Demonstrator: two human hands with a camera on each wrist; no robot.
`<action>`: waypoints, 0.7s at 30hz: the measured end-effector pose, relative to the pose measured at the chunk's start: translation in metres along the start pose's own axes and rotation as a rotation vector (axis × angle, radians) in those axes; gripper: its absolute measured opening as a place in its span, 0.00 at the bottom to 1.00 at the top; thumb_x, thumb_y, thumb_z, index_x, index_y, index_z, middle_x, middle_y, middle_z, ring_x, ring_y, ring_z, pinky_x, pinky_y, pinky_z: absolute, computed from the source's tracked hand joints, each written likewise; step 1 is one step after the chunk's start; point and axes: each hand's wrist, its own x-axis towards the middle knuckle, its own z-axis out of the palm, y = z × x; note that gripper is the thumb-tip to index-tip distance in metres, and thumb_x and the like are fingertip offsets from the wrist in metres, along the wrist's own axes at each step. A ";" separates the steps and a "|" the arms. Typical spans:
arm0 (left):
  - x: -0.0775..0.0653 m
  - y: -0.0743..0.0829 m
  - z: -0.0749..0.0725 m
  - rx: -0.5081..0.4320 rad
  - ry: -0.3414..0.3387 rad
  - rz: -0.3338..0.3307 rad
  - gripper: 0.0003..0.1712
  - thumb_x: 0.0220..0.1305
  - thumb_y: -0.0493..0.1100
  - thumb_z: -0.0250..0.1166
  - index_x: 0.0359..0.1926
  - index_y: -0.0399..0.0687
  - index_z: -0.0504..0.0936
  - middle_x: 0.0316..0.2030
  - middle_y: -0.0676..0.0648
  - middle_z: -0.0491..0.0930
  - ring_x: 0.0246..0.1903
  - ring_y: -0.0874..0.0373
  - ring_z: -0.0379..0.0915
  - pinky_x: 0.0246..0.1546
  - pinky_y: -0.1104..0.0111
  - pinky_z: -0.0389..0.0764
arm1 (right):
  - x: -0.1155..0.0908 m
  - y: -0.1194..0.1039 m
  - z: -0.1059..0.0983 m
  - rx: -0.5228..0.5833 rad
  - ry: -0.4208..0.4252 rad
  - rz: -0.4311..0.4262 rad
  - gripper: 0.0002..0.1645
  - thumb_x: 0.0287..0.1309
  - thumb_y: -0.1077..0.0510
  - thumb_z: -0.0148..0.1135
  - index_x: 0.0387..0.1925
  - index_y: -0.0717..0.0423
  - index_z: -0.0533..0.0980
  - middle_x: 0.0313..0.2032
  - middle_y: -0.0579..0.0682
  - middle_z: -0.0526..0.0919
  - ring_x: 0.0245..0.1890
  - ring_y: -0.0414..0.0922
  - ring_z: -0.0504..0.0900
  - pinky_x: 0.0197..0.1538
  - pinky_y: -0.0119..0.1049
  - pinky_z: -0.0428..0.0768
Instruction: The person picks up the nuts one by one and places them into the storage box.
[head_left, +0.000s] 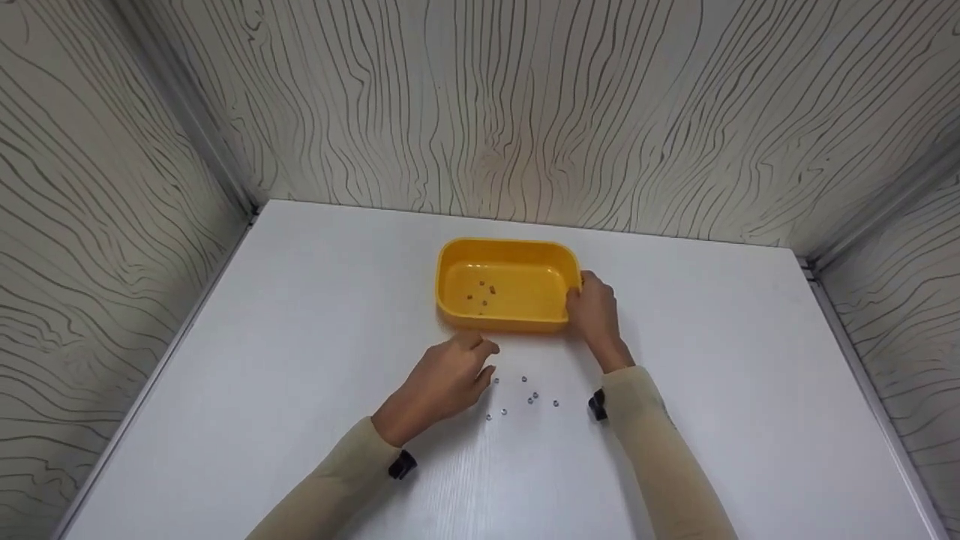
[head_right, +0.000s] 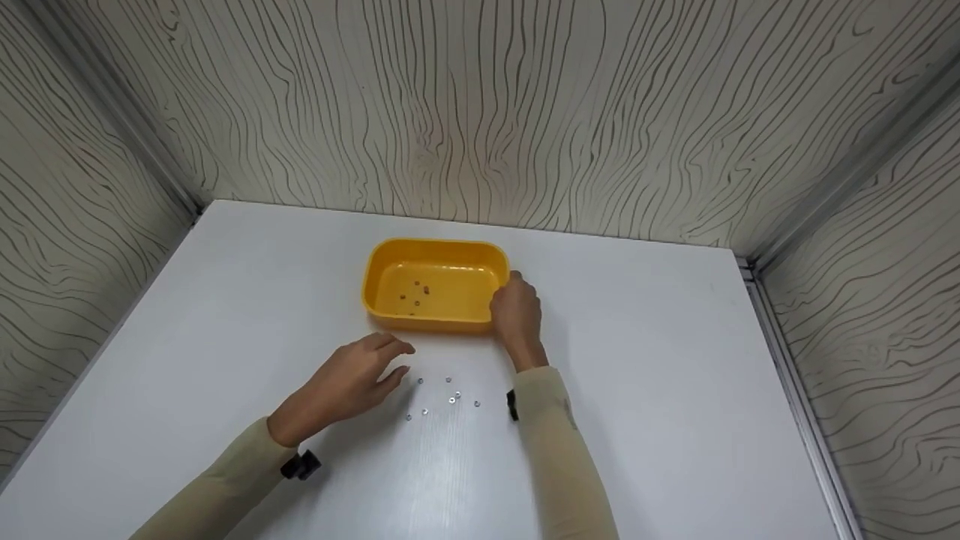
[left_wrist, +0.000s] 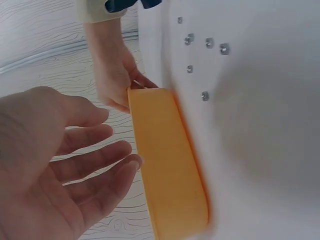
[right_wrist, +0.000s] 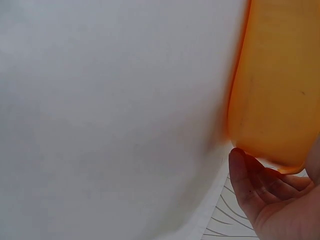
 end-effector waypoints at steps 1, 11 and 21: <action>-0.002 0.001 0.002 0.021 -0.004 0.013 0.14 0.71 0.44 0.68 0.55 0.45 0.86 0.46 0.48 0.86 0.43 0.55 0.83 0.45 0.65 0.88 | 0.000 0.000 0.000 0.002 0.002 0.000 0.24 0.75 0.64 0.50 0.68 0.69 0.71 0.54 0.63 0.85 0.45 0.51 0.82 0.52 0.44 0.82; -0.020 0.006 0.021 0.186 -0.009 0.146 0.10 0.70 0.42 0.68 0.49 0.45 0.87 0.43 0.49 0.88 0.40 0.56 0.84 0.40 0.67 0.88 | -0.001 0.000 0.001 -0.005 0.009 0.002 0.24 0.74 0.64 0.51 0.67 0.69 0.71 0.54 0.64 0.85 0.46 0.52 0.82 0.55 0.46 0.83; -0.034 0.007 0.040 0.345 0.030 0.272 0.06 0.67 0.38 0.67 0.42 0.46 0.89 0.37 0.52 0.87 0.34 0.58 0.79 0.31 0.70 0.82 | 0.000 -0.002 0.000 -0.010 -0.011 0.029 0.25 0.75 0.63 0.50 0.68 0.69 0.70 0.55 0.63 0.84 0.47 0.52 0.81 0.56 0.47 0.82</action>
